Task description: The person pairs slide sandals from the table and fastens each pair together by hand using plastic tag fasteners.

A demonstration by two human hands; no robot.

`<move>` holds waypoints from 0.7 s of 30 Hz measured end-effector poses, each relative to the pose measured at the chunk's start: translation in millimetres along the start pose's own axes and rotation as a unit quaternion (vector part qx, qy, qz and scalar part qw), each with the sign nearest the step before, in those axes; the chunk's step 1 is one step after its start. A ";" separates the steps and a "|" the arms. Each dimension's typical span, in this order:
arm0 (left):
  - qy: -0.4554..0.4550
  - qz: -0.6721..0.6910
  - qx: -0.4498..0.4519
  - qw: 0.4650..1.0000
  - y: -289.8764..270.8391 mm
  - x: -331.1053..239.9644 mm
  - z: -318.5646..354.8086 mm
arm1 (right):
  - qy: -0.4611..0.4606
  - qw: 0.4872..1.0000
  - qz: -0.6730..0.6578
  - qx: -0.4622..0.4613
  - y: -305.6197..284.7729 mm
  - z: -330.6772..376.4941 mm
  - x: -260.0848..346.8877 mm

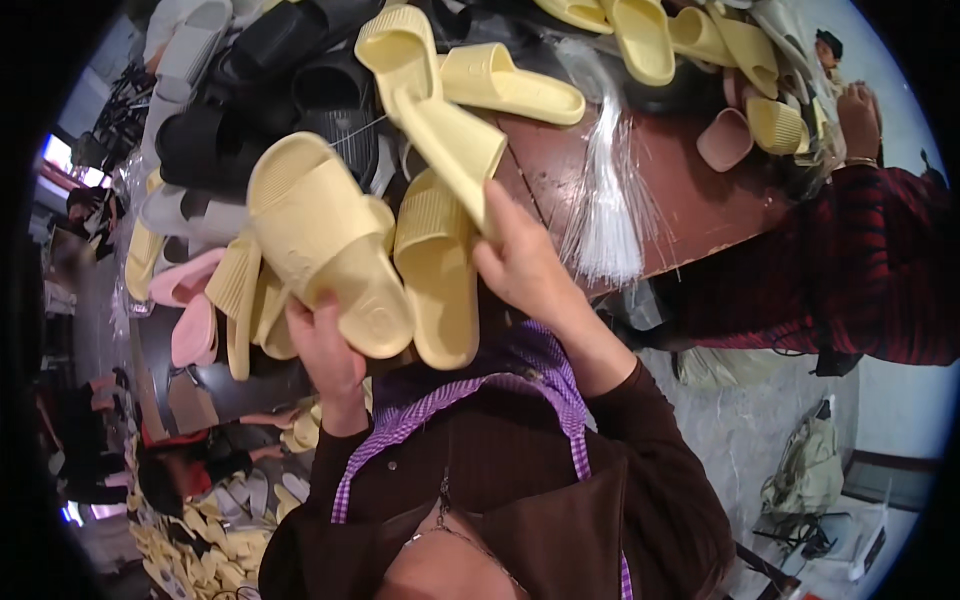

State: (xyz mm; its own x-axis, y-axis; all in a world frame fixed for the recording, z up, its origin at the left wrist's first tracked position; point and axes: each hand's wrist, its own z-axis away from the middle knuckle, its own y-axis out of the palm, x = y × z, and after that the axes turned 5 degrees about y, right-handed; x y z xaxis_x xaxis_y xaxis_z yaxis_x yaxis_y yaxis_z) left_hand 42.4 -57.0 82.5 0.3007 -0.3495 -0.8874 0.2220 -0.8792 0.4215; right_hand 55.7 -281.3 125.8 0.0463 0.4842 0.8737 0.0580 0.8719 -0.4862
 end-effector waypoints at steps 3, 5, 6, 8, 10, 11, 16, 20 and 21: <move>-0.077 -0.010 0.078 0.994 -0.9 10.4 19.8 | -0.060 0.997 0.036 -0.021 3.9 23.3 -0.9; -0.109 -0.018 0.088 0.990 -7.3 21.5 25.8 | -0.095 0.994 0.049 -0.033 9.9 34.5 -3.2; -0.141 -0.021 0.100 0.985 -11.2 26.8 29.4 | -0.143 0.987 0.072 -0.030 15.0 40.1 -7.9; -0.175 -0.026 0.112 0.978 -11.8 30.8 30.8 | -0.234 0.965 0.118 -0.030 23.3 45.9 -15.9; -0.217 0.003 0.131 0.967 -3.3 33.1 24.4 | -0.198 0.974 0.107 -0.020 25.4 44.9 -16.7; -0.239 0.017 0.139 0.961 -1.1 33.7 21.5 | -0.160 0.982 0.099 -0.013 27.0 44.7 -17.3; -0.313 0.107 0.176 0.927 8.3 13.7 6.6 | -0.153 0.986 -0.038 -0.047 32.8 34.9 -29.7; -0.242 0.098 0.179 0.949 13.5 -0.1 1.5 | -0.172 0.985 -0.028 0.008 10.0 33.5 -10.7; -0.233 0.113 0.181 0.949 13.6 -6.8 -4.4 | -0.172 0.985 -0.028 0.001 9.0 29.9 -11.7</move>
State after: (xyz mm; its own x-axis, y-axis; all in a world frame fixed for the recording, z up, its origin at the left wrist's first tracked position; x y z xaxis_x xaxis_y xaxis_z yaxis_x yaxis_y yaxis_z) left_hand 47.5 -65.2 95.1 -0.1598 -0.5740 -0.8031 -0.1579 -0.7883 0.5947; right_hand 25.9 -276.9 111.6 -0.2975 0.4319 0.8514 0.0483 0.8975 -0.4384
